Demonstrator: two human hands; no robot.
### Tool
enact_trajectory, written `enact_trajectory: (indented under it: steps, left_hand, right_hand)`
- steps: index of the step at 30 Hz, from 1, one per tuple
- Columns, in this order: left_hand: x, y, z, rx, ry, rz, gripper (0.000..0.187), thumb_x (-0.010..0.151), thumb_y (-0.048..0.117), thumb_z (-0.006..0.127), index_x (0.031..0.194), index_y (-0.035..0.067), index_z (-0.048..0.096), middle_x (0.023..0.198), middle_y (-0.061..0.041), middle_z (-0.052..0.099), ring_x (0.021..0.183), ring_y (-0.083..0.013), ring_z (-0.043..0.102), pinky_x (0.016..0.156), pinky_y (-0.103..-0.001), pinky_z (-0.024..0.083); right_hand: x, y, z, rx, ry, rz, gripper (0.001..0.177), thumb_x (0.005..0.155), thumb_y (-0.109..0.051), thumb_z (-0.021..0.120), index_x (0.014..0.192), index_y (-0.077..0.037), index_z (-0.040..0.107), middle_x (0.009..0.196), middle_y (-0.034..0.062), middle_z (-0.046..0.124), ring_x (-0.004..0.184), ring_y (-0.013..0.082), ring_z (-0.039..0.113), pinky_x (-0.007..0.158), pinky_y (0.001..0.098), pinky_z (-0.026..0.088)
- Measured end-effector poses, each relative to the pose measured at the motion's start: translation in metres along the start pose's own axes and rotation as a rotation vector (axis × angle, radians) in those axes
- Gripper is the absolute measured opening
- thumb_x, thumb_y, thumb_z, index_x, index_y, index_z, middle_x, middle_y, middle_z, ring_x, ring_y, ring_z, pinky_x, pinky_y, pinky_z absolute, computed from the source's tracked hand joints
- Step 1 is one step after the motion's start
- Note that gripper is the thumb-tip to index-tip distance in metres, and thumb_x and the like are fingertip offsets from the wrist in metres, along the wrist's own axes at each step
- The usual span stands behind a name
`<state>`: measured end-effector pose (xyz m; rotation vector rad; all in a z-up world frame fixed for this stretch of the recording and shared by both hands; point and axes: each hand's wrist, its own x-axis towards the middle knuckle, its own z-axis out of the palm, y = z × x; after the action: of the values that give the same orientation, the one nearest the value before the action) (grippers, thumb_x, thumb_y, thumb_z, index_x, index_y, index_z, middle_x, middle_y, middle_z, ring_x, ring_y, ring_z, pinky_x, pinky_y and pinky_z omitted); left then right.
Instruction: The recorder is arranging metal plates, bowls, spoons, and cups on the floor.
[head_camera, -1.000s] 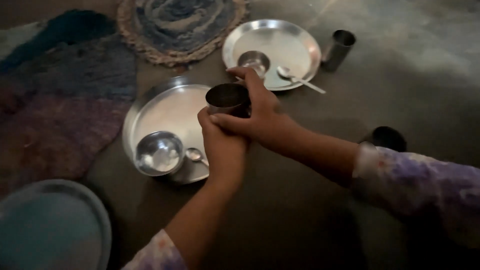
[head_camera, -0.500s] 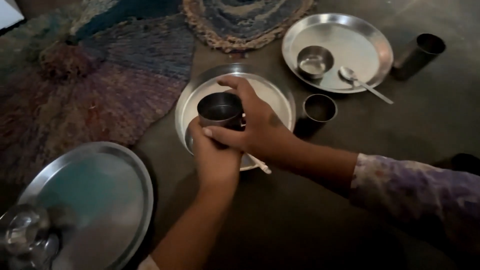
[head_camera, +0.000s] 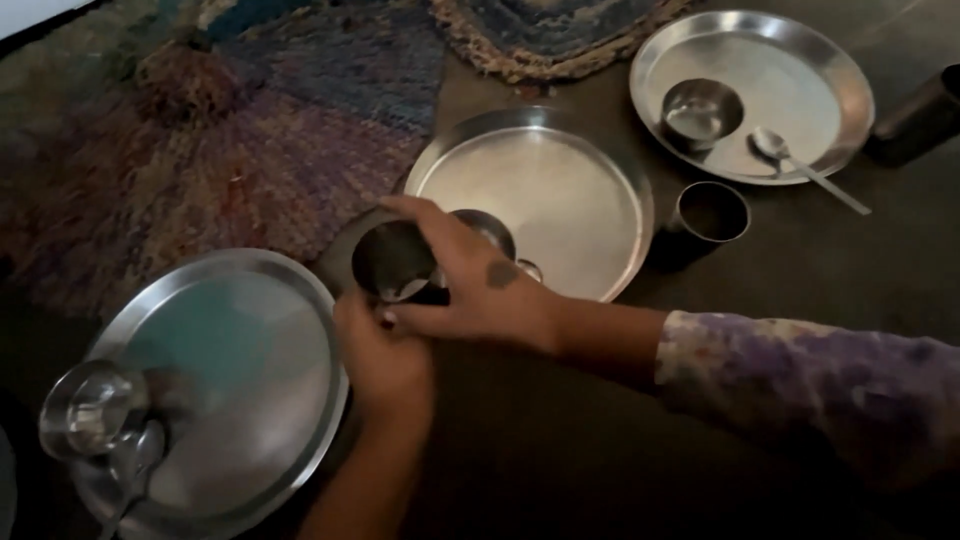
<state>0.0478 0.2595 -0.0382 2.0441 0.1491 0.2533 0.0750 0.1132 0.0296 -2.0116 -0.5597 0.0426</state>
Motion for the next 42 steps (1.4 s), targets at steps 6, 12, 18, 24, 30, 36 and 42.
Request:
enact_trajectory:
  steps: [6, 12, 18, 24, 30, 36, 42]
  left_hand:
    - [0.000, -0.002, -0.019, -0.130, 0.012, -0.064, 0.061, 0.083, -0.005, 0.061, 0.142, 0.002, 0.050, 0.130, -0.020, 0.065, 0.122, -0.0321, 0.065, 0.104, -0.041, 0.048]
    - [0.005, -0.026, -0.018, -0.196, -0.024, -0.005, 0.067, 0.084, -0.007, 0.066, 0.147, 0.002, 0.043, 0.134, -0.018, 0.064, 0.126, -0.0277, 0.064, 0.106, -0.036, 0.048]
    - [0.008, -0.051, -0.010, -0.209, 0.005, -0.018, 0.065, 0.084, -0.004, 0.069, 0.145, 0.002, 0.044, 0.131, -0.017, 0.065, 0.121, -0.0251, 0.065, 0.102, -0.034, 0.050]
    - [0.013, -0.063, -0.014, -0.197, -0.018, -0.042, 0.069, 0.083, -0.001, 0.070, 0.146, 0.005, 0.043, 0.132, -0.016, 0.065, 0.123, -0.0261, 0.065, 0.103, -0.036, 0.049]
    - [0.017, -0.060, -0.017, -0.058, -0.022, -0.048, 0.066, 0.082, 0.002, 0.071, 0.144, 0.006, 0.046, 0.129, -0.019, 0.066, 0.122, -0.0327, 0.066, 0.103, -0.040, 0.049]
    - [0.016, -0.044, -0.020, -0.020, -0.059, -0.141, 0.074, 0.082, 0.001, 0.069, 0.149, 0.008, 0.038, 0.138, -0.019, 0.059, 0.128, -0.0337, 0.059, 0.106, -0.042, 0.045]
    - [-0.001, -0.058, -0.013, -0.088, 0.023, -0.102, 0.073, 0.088, -0.002, 0.063, 0.154, 0.006, 0.035, 0.149, -0.022, 0.050, 0.137, -0.0344, 0.053, 0.113, -0.042, 0.041]
  right_hand:
    - [0.001, 0.008, 0.015, -0.042, -0.104, -0.005, 0.095, 0.086, -0.026, 0.080, 0.160, -0.003, 0.024, 0.153, 0.0281, 0.046, 0.142, 0.0397, 0.049, 0.117, 0.0452, 0.040]
    - [0.007, 0.014, 0.025, -0.052, -0.170, 0.105, 0.090, 0.085, -0.024, 0.077, 0.158, -0.005, 0.027, 0.151, 0.0262, 0.048, 0.139, 0.0372, 0.051, 0.116, 0.0441, 0.040]
    - [0.007, 0.037, 0.042, -0.073, -0.125, -0.003, 0.087, 0.085, -0.020, 0.079, 0.155, -0.002, 0.031, 0.148, 0.0271, 0.051, 0.136, 0.0381, 0.054, 0.115, 0.0437, 0.042]
    - [0.011, 0.040, 0.048, -0.041, -0.164, 0.048, 0.085, 0.088, -0.019, 0.076, 0.158, -0.008, 0.030, 0.146, 0.0252, 0.054, 0.135, 0.0371, 0.056, 0.115, 0.0435, 0.043]
    - [0.018, 0.028, 0.044, -0.034, -0.222, 0.145, 0.090, 0.088, -0.021, 0.074, 0.160, -0.011, 0.022, 0.144, 0.0242, 0.055, 0.132, 0.0347, 0.059, 0.111, 0.0431, 0.046]
    - [0.017, 0.046, 0.049, 0.004, -0.244, 0.096, 0.099, 0.090, -0.023, 0.075, 0.163, -0.008, 0.011, 0.151, 0.0283, 0.049, 0.139, 0.0376, 0.054, 0.118, 0.0452, 0.041]
    - [0.015, 0.044, 0.054, -0.061, -0.202, 0.120, 0.115, 0.085, -0.024, 0.083, 0.161, -0.007, -0.003, 0.160, 0.0350, 0.027, 0.144, 0.0434, 0.039, 0.119, 0.0478, 0.031]
